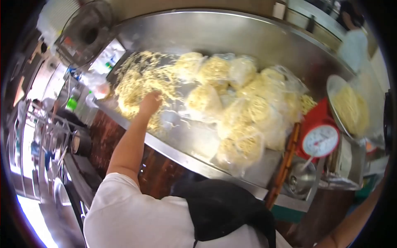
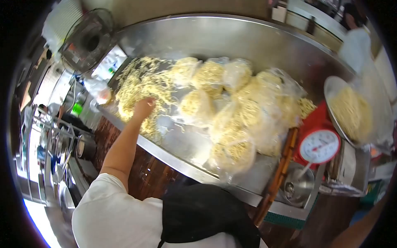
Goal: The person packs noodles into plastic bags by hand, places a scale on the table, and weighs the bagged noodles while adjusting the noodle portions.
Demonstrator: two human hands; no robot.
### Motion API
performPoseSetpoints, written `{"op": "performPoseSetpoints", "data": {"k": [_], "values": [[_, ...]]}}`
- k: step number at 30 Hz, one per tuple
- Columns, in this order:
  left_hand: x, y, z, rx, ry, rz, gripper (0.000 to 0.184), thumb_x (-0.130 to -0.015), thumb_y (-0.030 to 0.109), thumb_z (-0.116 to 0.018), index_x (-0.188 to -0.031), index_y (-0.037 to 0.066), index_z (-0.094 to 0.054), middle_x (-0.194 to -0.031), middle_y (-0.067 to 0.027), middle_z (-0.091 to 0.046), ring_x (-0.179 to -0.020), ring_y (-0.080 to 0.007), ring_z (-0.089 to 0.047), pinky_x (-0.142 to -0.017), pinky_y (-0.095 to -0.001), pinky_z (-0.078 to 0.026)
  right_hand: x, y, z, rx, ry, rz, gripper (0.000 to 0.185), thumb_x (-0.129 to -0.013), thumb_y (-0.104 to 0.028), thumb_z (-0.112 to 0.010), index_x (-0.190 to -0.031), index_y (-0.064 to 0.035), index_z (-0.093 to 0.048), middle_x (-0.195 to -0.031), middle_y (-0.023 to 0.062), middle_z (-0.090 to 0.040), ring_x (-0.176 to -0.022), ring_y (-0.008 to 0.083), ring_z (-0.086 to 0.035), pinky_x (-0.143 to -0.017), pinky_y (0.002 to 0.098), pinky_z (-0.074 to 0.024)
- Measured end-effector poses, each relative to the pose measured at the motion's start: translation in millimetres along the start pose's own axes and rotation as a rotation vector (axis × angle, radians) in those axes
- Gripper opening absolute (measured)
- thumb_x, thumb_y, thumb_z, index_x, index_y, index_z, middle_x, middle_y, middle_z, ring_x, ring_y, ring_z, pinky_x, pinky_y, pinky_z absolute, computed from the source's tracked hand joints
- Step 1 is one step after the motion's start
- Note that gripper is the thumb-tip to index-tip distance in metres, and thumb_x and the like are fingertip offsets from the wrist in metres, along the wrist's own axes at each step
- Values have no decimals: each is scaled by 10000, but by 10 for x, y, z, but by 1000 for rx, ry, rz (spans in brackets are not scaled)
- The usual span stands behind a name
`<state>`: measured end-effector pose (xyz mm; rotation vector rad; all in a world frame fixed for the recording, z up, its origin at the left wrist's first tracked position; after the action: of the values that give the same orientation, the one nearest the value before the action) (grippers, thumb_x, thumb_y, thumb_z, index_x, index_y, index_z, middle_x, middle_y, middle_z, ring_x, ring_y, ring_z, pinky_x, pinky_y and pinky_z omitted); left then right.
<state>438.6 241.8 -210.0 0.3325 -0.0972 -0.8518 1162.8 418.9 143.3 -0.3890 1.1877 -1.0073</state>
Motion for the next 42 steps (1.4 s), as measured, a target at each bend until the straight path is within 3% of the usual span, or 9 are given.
{"op": "performPoseSetpoints", "data": {"k": [3,7,9,10,19,25,31,35,42], "values": [[259,-302,-358,-105,-178,-8,561,-757,334,-738,-1274,162,-605,-1267,-157,-592,-1168,-328,-564,-992,-410,-463,-79,-237,-563,7,-90,34,235,-916,-184,-660,-1004,33,-646,-865,124,-693,-715,152,-635,-651,234,-494],[238,-604,-420,-327,-231,213,335,-853,207,-617,-1175,123,-650,-1226,-171,-615,-1118,-333,-599,-941,-432,-487,20,-690,-1671,131,-295,71,227,-893,-178,-664,-1033,0,-642,-862,94,-680,-703,152,-611,-642,244,-467],[169,-918,-516,-332,-370,168,280,-870,189,-588,-1125,108,-670,-1173,-170,-645,-1059,-336,-631,-903,-440,-505,9,-568,-2060,74,-508,73,208,-923,-155,-630,-1084,-24,-634,-966,49,-634,-882,113,-575,-771,228,-424],[102,-980,-444,-266,-345,164,268,-868,194,-593,-1110,113,-675,-1127,-159,-659,-1021,-332,-642,-878,-442,-513,93,-635,-2332,48,-607,63,204,-937,-143,-613,-1110,-35,-629,-1018,27,-611,-972,94,-557,-836,220,-402],[-61,-511,1150,59,29,-201,200,-877,231,-656,-1030,108,-698,-857,-121,-695,-766,-283,-669,-714,-377,-528,911,-1493,-4568,-231,-879,168,101,-878,-60,-660,-953,7,-667,-858,16,-640,-783,86,-579,-721,223,-467],[79,-37,1787,614,105,-423,180,-892,128,-678,-1036,21,-689,-816,-43,-682,-718,-96,-615,-647,-254,-498,2000,-1793,-6155,-574,-1140,-10,309,-814,-92,-714,-1109,-36,-640,-999,61,-673,-766,129,-630,-698,270,-507],[-60,-190,1939,992,152,-293,206,-918,152,-668,-1043,-11,-682,-845,-18,-673,-732,-60,-602,-639,-217,-497,2747,-1236,-6790,-411,-1193,-135,180,-901,-187,-651,-944,-13,-668,-733,29,-641,-637,88,-580,-574,255,-448],[-163,-404,1961,1096,215,-221,226,-917,183,-675,-1051,1,-687,-839,-21,-680,-700,-72,-609,-632,-223,-501,2860,-1049,-6655,-343,-1240,-206,216,-900,-222,-651,-912,-8,-676,-711,39,-655,-619,96,-578,-567,262,-450],[-410,-513,2432,1132,437,-268,270,-907,225,-689,-1100,35,-695,-870,-23,-692,-708,-73,-619,-656,-222,-514,3359,23,-6677,62,-1296,-170,299,-844,-267,-650,-1011,-24,-694,-890,191,-701,-844,303,-685,-758,400,-505]]}}
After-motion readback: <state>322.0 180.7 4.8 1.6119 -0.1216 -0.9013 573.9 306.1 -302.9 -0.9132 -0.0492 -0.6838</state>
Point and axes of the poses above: each hand's wrist, its own x-axis away from the middle knuckle, its own z-axis out of the back of the hand, y = z × x, the point moved 5 cm from there along -x, towards the middle knuckle
